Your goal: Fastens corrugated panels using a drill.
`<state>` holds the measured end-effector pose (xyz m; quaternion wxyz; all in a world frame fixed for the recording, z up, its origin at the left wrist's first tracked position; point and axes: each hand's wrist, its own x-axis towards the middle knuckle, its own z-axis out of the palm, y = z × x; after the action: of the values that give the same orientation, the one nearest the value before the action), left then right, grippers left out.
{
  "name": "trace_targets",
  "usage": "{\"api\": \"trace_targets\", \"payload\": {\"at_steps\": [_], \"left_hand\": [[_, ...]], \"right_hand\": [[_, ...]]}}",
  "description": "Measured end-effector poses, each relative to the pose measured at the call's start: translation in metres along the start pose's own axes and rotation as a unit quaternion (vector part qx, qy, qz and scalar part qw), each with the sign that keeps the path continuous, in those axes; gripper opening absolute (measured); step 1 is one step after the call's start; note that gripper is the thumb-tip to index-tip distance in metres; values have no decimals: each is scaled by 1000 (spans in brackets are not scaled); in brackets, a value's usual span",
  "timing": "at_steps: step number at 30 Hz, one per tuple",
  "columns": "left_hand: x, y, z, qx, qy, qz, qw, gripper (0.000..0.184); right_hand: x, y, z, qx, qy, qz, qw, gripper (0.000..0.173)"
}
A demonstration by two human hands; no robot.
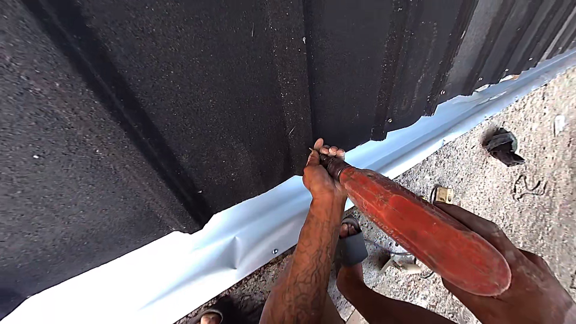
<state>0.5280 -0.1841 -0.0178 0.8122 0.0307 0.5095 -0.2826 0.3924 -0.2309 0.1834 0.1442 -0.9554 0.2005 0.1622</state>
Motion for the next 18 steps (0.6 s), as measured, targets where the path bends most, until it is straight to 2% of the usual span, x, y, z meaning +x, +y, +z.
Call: {"api": "trace_targets", "payload": {"at_steps": [6, 18], "left_hand": [[6, 4, -2, 14, -7, -11, 1000, 37], [4, 5, -1, 11, 1, -6, 1000, 36]], "right_hand": [[2, -8, -1, -56, 15, -14, 998, 64], [2, -16, -6, -77, -11, -20, 997, 63]]}}
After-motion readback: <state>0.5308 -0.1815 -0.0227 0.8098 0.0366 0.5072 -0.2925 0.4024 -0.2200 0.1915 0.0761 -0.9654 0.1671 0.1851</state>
